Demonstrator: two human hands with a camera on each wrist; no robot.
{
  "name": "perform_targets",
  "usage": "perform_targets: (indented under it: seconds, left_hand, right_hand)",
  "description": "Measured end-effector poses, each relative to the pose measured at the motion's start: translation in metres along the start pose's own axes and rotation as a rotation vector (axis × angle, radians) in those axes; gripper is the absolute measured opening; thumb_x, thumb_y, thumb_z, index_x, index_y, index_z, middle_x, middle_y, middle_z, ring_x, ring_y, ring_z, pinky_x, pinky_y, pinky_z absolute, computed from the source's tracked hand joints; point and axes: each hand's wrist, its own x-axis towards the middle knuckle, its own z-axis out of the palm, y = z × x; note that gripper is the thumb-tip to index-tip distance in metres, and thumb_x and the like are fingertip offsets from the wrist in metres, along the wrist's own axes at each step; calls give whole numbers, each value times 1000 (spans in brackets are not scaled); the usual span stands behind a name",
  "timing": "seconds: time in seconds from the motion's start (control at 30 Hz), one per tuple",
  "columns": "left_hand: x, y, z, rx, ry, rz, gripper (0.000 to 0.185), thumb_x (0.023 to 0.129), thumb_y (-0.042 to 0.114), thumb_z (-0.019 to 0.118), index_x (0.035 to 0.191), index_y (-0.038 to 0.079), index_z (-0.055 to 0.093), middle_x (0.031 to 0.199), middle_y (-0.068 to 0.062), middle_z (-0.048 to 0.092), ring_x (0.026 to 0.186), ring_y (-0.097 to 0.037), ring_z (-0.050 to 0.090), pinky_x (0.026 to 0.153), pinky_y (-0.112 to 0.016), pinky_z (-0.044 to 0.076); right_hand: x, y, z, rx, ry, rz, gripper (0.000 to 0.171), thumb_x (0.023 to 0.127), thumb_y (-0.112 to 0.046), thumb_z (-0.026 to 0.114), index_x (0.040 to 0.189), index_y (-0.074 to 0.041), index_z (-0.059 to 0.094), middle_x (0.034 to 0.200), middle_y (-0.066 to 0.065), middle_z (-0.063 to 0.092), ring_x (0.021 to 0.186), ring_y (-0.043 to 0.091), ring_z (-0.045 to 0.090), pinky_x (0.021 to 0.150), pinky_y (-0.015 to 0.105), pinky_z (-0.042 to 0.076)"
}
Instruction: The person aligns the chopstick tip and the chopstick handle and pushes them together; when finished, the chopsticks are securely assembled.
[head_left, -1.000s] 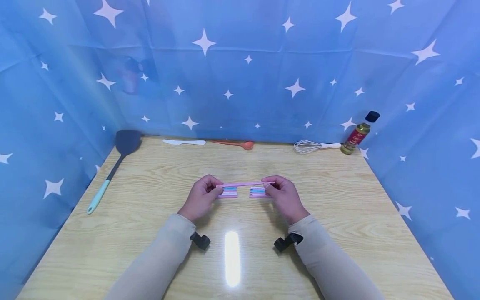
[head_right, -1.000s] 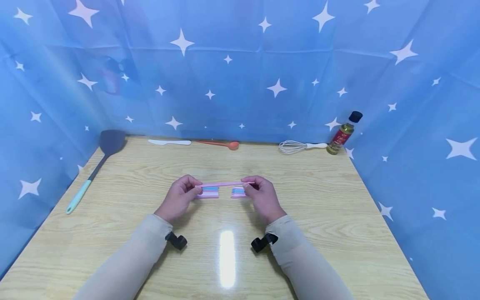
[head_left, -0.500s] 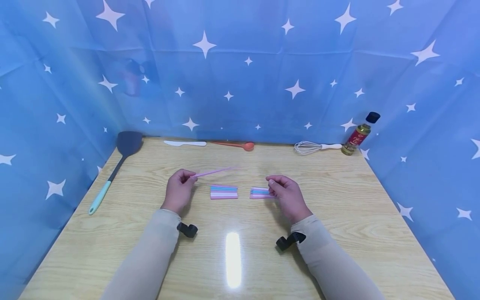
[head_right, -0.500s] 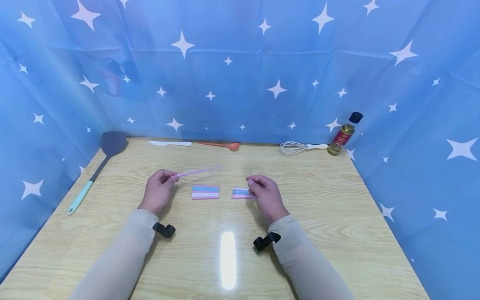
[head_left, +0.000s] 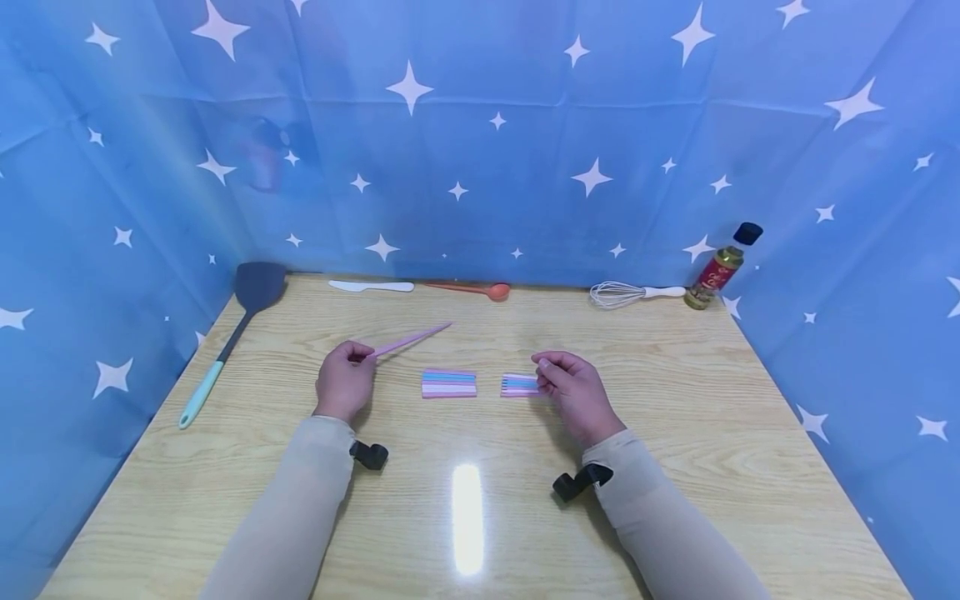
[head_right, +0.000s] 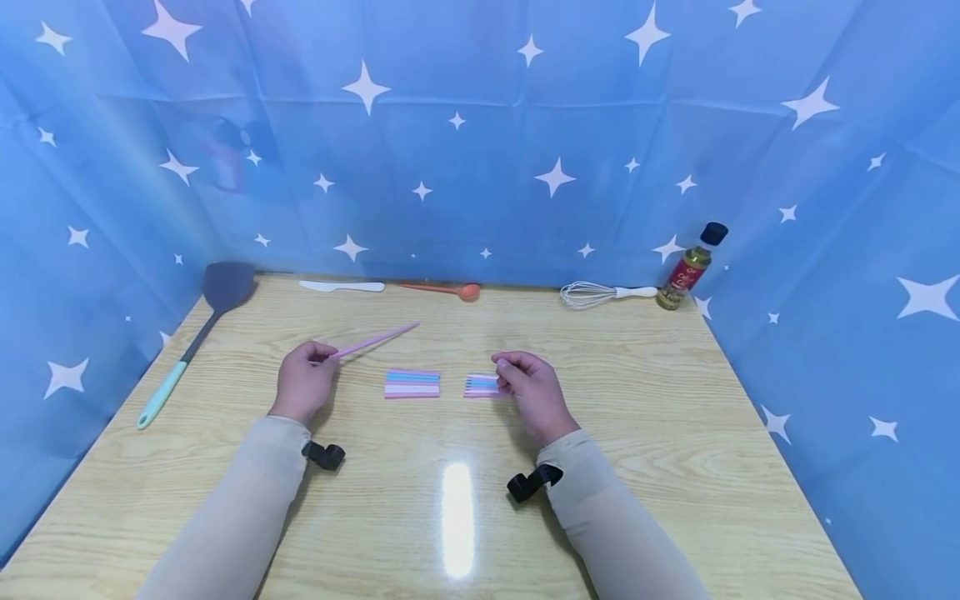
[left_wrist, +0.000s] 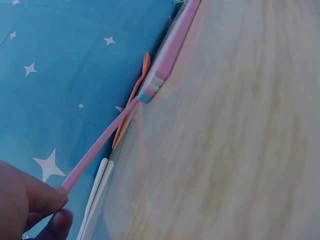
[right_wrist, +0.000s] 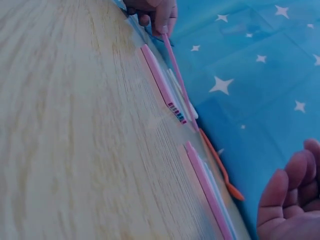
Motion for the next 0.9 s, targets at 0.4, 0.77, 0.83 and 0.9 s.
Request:
perform_targets:
  seconds: [0.4, 0.77, 0.83, 0.9]
  left_hand:
    - [3, -4, 0, 110, 24, -49, 21, 102, 19, 61, 113, 8, 76, 102, -9, 67, 94, -30, 61, 85, -42, 41]
    - [-2, 4, 5, 85, -47, 102, 19, 103, 17, 63, 113, 6, 75, 103, -11, 66, 93, -28, 60, 84, -40, 42]
    - [-6, 8, 9, 72, -128, 172, 18, 103, 14, 63, 113, 5, 75, 104, -12, 65, 91, -27, 58, 81, -38, 44]
    - [-10, 11, 12, 67, -222, 219, 16, 104, 12, 63, 111, 5, 75, 105, -11, 64, 90, -25, 57, 79, -36, 45]
  right_hand:
    - [1, 0, -1, -14, -1, -7, 29, 108, -8, 56, 127, 15, 58, 101, 7, 62, 89, 14, 60, 80, 25, 53]
    - [2, -4, -13, -364, 56, -22, 35, 104, -21, 68, 128, 4, 68, 105, 6, 65, 94, 18, 57, 81, 27, 50]
    - [4, -4, -17, -422, 57, -21, 34, 104, -23, 69, 127, 2, 70, 113, 8, 66, 100, 21, 56, 83, 28, 49]
    - [5, -3, -20, -474, 56, -26, 32, 103, -24, 69, 125, 0, 72, 118, 9, 67, 104, 22, 55, 84, 29, 48]
